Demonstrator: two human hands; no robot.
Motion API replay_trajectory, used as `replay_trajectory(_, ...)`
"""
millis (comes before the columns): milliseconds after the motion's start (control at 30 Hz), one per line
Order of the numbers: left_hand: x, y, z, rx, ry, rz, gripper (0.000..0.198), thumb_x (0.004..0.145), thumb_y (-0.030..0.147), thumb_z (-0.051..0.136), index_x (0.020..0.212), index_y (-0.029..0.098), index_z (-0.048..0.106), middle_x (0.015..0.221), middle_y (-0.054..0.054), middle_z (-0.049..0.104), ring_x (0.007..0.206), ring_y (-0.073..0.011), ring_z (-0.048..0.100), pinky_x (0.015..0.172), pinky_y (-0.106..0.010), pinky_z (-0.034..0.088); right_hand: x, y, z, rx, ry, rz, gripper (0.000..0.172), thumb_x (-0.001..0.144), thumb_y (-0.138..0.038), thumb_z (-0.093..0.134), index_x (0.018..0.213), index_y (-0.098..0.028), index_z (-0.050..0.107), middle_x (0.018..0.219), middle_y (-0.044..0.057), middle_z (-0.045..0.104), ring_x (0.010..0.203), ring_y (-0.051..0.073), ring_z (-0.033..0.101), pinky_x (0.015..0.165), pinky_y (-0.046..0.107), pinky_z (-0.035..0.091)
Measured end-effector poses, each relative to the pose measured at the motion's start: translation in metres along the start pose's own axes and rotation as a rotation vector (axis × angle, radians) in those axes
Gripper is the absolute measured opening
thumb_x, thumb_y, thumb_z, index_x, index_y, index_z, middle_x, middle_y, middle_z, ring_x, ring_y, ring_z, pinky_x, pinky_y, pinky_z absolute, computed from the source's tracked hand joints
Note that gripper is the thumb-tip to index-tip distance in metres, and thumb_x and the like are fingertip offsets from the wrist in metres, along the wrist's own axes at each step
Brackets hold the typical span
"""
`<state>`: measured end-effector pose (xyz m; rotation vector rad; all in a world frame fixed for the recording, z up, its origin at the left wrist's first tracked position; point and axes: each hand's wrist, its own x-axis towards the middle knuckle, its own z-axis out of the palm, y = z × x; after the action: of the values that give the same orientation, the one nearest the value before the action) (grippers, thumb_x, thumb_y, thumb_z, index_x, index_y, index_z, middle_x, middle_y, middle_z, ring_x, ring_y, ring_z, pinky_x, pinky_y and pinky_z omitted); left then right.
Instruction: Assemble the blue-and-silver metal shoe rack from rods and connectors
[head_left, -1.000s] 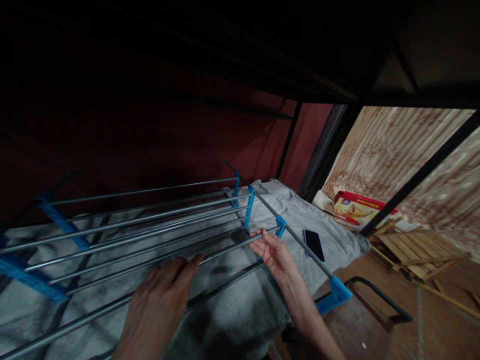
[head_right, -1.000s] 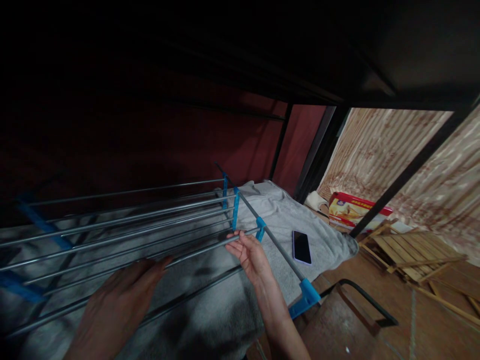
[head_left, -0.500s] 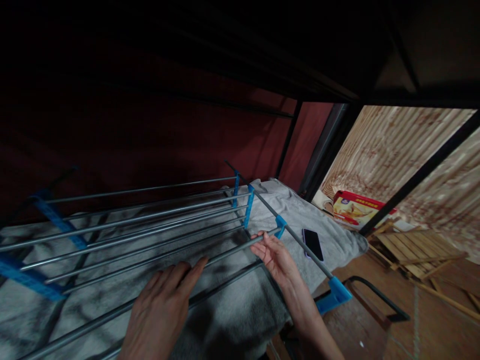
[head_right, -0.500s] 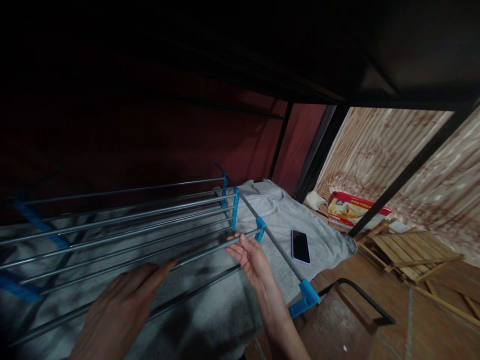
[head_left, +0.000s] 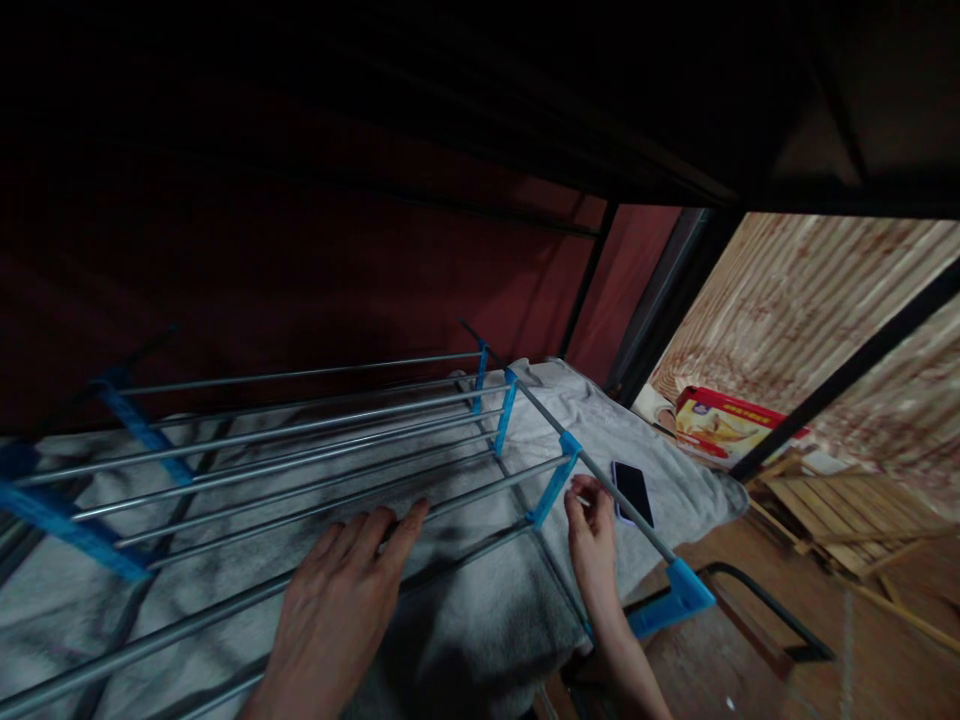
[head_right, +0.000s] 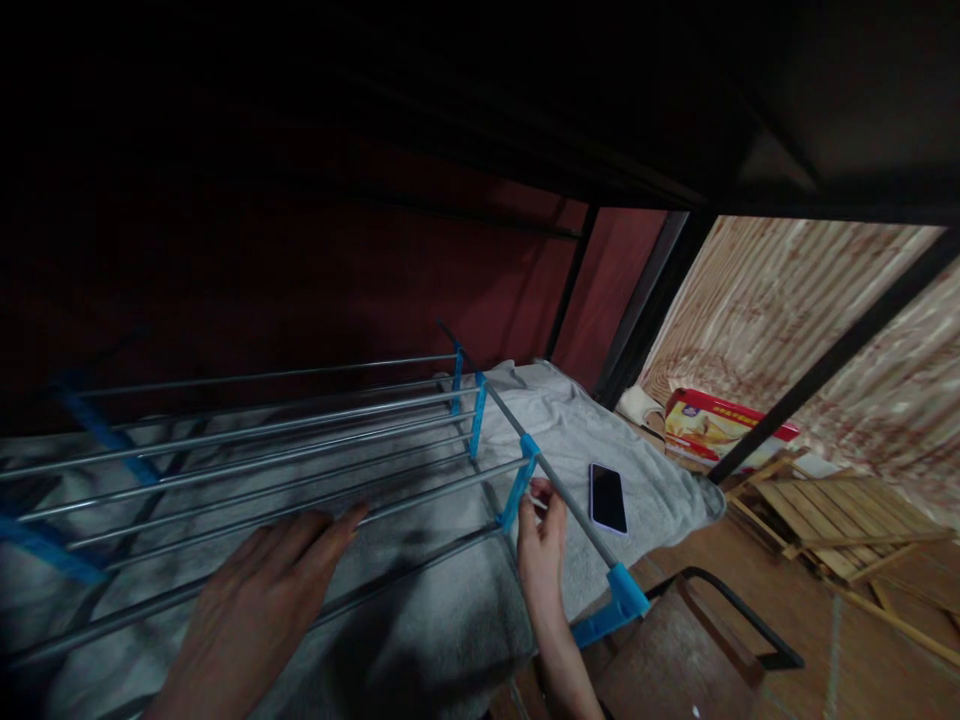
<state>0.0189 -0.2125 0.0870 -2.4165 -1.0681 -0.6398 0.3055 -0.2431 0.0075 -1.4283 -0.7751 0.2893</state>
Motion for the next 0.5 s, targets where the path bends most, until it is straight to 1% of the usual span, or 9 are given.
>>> replay_trajectory(33, 0.001, 0.001, 0.0, 0.005, 0.002, 0.007, 0.052, 0.082, -0.001, 0.048, 0.126, 0.024, 0.06, 0.094, -0.005, 0.066, 0.082, -0.0219, 0.06, 0.079, -0.037, 0.043, 0.001, 0.005, -0.002, -0.075, 0.039, -0.044, 0.051, 0.085, -0.052, 0.058, 0.123, -0.018, 0.057, 0.128, 0.014, 0.056, 0.113, 0.027, 0.056, 0.095, 0.042, 0.048)
replay_trajectory(67, 0.002, 0.002, 0.0, 0.01, 0.004, 0.015, 0.052, 0.082, -0.001, 0.048, 0.127, 0.024, 0.06, 0.094, -0.005, 0.066, 0.082, -0.0219, 0.06, 0.079, -0.037, 0.043, 0.004, 0.01, -0.004, -0.109, 0.037, -0.07, 0.056, 0.086, -0.051, 0.055, 0.132, -0.019, 0.052, 0.139, 0.014, 0.049, 0.122, 0.028, 0.052, 0.101, 0.044, 0.044)
replay_trajectory(100, 0.003, 0.003, 0.0, 0.015, 0.005, 0.023, 0.052, 0.082, -0.001, 0.049, 0.127, 0.024, 0.059, 0.093, -0.005, 0.066, 0.082, -0.0219, 0.06, 0.078, -0.037, 0.043, 0.007, 0.013, -0.004, -0.105, 0.006, -0.082, 0.061, 0.086, -0.051, 0.053, 0.138, -0.02, 0.047, 0.145, 0.013, 0.044, 0.127, 0.028, 0.048, 0.104, 0.044, 0.041)
replay_trajectory(133, 0.003, 0.004, 0.0, 0.024, 0.006, 0.025, 0.053, 0.082, -0.002, 0.049, 0.128, 0.024, 0.059, 0.092, -0.005, 0.066, 0.082, -0.0221, 0.06, 0.078, -0.037, 0.043, 0.011, 0.015, -0.003, -0.075, -0.04, -0.081, 0.063, 0.087, -0.05, 0.051, 0.142, -0.021, 0.044, 0.148, 0.012, 0.041, 0.131, 0.027, 0.046, 0.107, 0.044, 0.039)
replay_trajectory(200, 0.005, 0.005, 0.0, 0.043, 0.002, 0.022, 0.054, 0.082, -0.003, 0.049, 0.128, 0.024, 0.059, 0.091, -0.005, 0.066, 0.081, -0.0225, 0.06, 0.077, -0.037, 0.043, 0.017, 0.017, 0.001, -0.009, -0.116, -0.062, 0.065, 0.087, -0.049, 0.051, 0.145, -0.022, 0.043, 0.147, 0.009, 0.044, 0.133, 0.025, 0.044, 0.111, 0.044, 0.036)
replay_trajectory(233, 0.006, 0.005, 0.0, 0.05, -0.001, 0.022, 0.054, 0.081, -0.004, 0.049, 0.127, 0.023, 0.06, 0.091, -0.005, 0.066, 0.081, -0.0225, 0.06, 0.076, -0.037, 0.044, 0.02, 0.017, 0.002, 0.009, -0.131, -0.051, 0.065, 0.086, -0.049, 0.051, 0.144, -0.021, 0.044, 0.145, 0.009, 0.047, 0.133, 0.025, 0.045, 0.112, 0.045, 0.035)
replay_trajectory(367, 0.011, 0.006, -0.001, 0.072, 0.011, 0.027, 0.055, 0.079, -0.006, 0.05, 0.125, 0.021, 0.062, 0.091, -0.006, 0.066, 0.079, -0.0229, 0.06, 0.074, -0.037, 0.046, 0.023, 0.017, 0.004, 0.022, -0.122, -0.031, 0.063, 0.085, -0.045, 0.053, 0.142, -0.021, 0.048, 0.14, 0.009, 0.053, 0.13, 0.027, 0.048, 0.113, 0.047, 0.034)
replay_trajectory(500, 0.017, 0.003, -0.001, 0.073, 0.003, 0.025, 0.053, 0.078, -0.003, 0.052, 0.122, 0.022, 0.063, 0.089, -0.006, 0.066, 0.078, -0.024, 0.061, 0.071, -0.038, 0.048, 0.02, 0.021, 0.0, 0.021, -0.135, -0.028, 0.062, 0.083, -0.042, 0.055, 0.141, -0.022, 0.05, 0.139, 0.009, 0.054, 0.128, 0.026, 0.05, 0.113, 0.045, 0.034)
